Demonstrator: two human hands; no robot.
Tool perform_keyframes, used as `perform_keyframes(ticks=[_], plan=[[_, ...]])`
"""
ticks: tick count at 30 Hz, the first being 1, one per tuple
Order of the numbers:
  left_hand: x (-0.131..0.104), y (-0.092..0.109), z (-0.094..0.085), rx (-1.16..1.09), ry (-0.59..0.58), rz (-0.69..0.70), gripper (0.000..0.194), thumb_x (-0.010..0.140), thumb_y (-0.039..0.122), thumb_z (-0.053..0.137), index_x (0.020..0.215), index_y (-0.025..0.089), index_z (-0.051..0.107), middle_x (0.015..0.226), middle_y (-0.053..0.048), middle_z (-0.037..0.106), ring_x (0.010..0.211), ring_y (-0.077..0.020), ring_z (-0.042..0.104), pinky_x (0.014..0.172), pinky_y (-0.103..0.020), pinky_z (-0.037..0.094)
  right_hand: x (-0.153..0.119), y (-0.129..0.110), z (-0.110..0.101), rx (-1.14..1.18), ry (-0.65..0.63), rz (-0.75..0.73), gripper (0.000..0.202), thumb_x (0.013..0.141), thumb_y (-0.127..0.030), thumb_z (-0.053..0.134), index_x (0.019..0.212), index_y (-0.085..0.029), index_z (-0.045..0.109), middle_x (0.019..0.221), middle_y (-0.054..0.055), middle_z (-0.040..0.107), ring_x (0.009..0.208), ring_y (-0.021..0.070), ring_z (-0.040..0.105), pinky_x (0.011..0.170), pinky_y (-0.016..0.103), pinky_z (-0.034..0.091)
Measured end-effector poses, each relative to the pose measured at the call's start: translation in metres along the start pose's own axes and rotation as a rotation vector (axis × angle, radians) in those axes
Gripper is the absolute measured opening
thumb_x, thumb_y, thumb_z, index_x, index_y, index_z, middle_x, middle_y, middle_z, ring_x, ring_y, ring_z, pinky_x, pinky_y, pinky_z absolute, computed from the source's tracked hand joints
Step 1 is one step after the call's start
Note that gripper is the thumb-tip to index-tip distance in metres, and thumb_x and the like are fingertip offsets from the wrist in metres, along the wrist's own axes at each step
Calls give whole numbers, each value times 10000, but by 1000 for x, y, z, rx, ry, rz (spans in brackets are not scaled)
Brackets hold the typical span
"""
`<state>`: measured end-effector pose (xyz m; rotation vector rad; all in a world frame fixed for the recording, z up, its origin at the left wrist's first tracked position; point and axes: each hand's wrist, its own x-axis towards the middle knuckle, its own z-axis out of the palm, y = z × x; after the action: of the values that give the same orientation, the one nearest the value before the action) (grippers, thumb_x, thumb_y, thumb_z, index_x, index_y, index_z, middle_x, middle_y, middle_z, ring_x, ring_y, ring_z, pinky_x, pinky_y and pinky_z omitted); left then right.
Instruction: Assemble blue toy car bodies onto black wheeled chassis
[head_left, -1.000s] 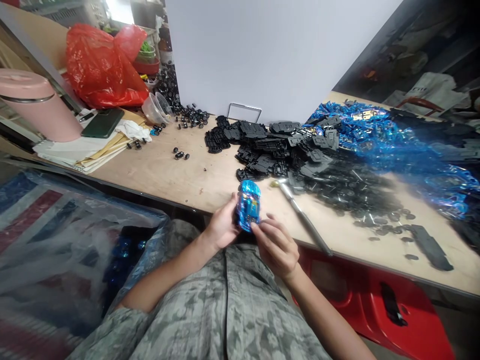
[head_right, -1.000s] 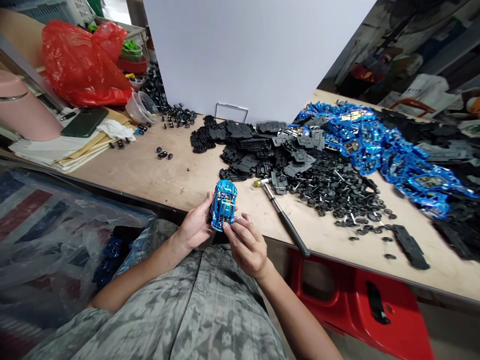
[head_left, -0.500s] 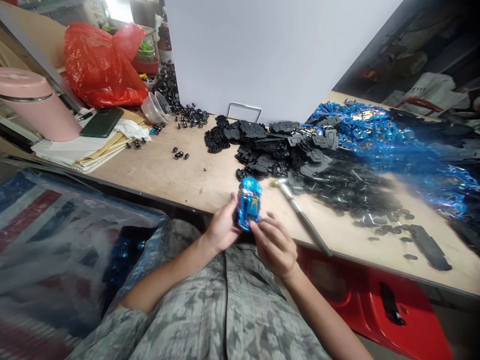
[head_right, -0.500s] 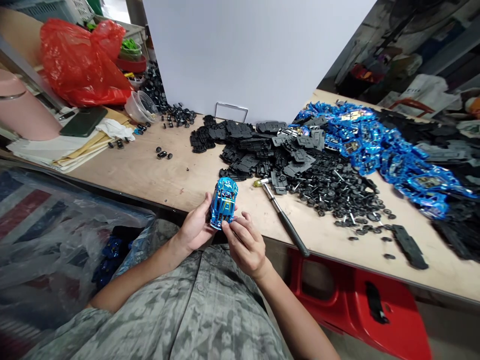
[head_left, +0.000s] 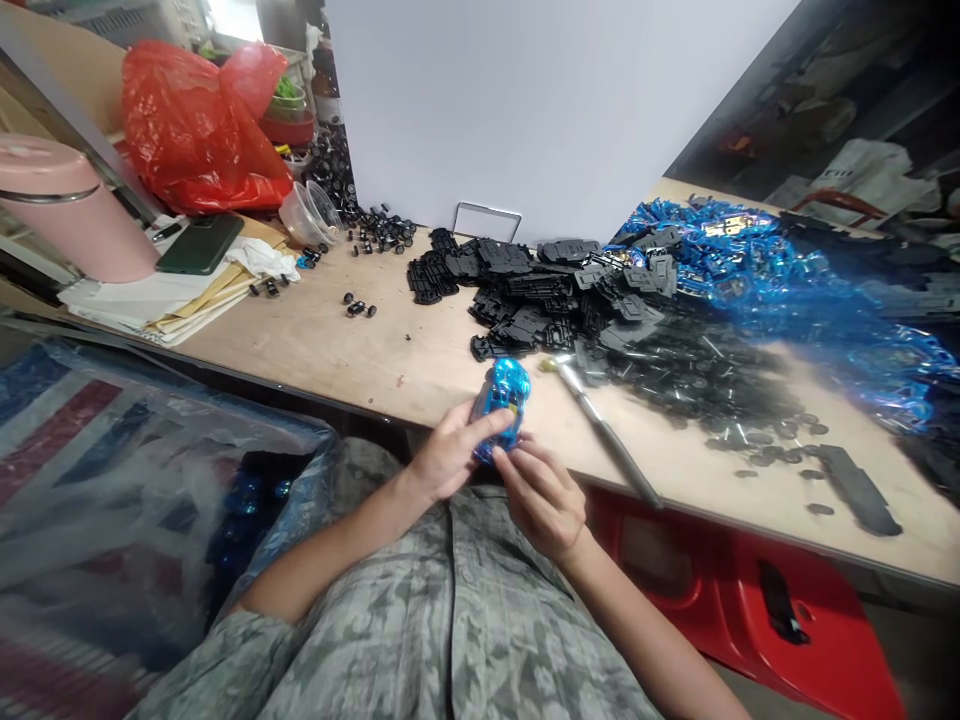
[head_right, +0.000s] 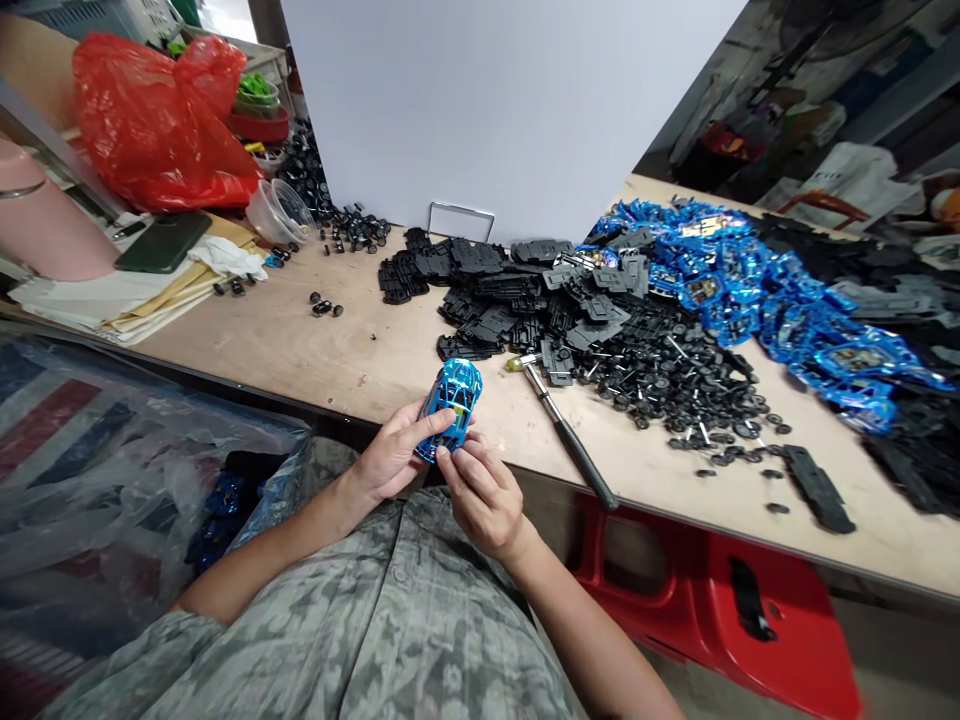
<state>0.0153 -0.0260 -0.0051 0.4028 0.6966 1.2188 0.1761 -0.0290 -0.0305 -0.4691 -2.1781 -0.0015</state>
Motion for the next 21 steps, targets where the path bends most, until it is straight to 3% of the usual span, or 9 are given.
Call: perform_keyframes(ticks=[3, 5, 8, 11, 13, 15, 18, 21], plan=[[4, 6, -10, 200, -61, 33, 399, 736, 393, 870, 1006, 130, 739, 933, -57, 743, 812, -151, 665, 773, -246, 499, 0, 0, 0, 44, -34, 12, 565, 921, -53, 657, 1468, -156, 558, 948, 97, 725, 961, 247, 722, 944, 486, 637], [8, 15, -19, 446, -126, 74, 384, 767, 374, 842, 1059, 138, 761, 975, -60, 760, 847, -173, 677, 804, -259, 502, 3, 6, -4, 63, -16, 61, 586, 909, -111, 713, 1465, -225, 566, 966, 78, 705, 947, 234, 715, 954, 489, 630], [15, 31, -28, 844, -209, 179, 386, 754, 317, 838, 1103, 163, 786, 1013, -54, 778, 907, -215, 694, 848, -280, 506, 10, 27, -14, -11, 53, 210, 684, 866, -214, 793, 1497, -259, 532, 1178, 132, 652, 1108, 288, 670, 995, 518, 598], [21, 42, -31, 1071, -296, 271, 409, 728, 264, 834, 1132, 205, 794, 1103, -71, 784, 1014, -257, 704, 945, -310, 499, 17, 55, -18, 73, -85, 286, 719, 861, -329, 807, 1502, -193, 509, 1307, 187, 631, 1222, 324, 628, 1017, 514, 573], [25, 44, -31, 1149, -332, 279, 401, 724, 267, 829, 1122, 221, 798, 1098, -79, 785, 1023, -270, 706, 961, -331, 500, 18, 69, -16, 225, -197, 292, 518, 893, -356, 774, 1357, -183, 624, 1166, 144, 700, 1078, 263, 688, 915, 426, 606], [26, 43, -32, 1202, -296, 273, 391, 714, 298, 841, 1096, 227, 799, 1071, -76, 783, 1010, -276, 701, 944, -345, 506, 16, 77, -11, 327, -229, 318, 330, 912, -364, 753, 1177, -175, 698, 1015, 97, 723, 930, 210, 705, 814, 351, 603], [25, 38, -34, 1191, -181, 248, 397, 694, 352, 873, 1061, 223, 794, 1104, -75, 772, 1048, -281, 686, 959, -348, 496, 8, 78, -5, 369, -197, 372, 275, 916, -385, 745, 1072, -160, 713, 960, 91, 723, 887, 194, 700, 783, 327, 585], [20, 30, -34, 1055, -127, 209, 345, 774, 380, 826, 1065, 202, 779, 1117, -82, 770, 1062, -262, 687, 969, -332, 493, 2, 76, -4, 396, -162, 396, 291, 927, -410, 727, 1074, -159, 716, 958, 98, 726, 884, 194, 702, 774, 325, 585]])
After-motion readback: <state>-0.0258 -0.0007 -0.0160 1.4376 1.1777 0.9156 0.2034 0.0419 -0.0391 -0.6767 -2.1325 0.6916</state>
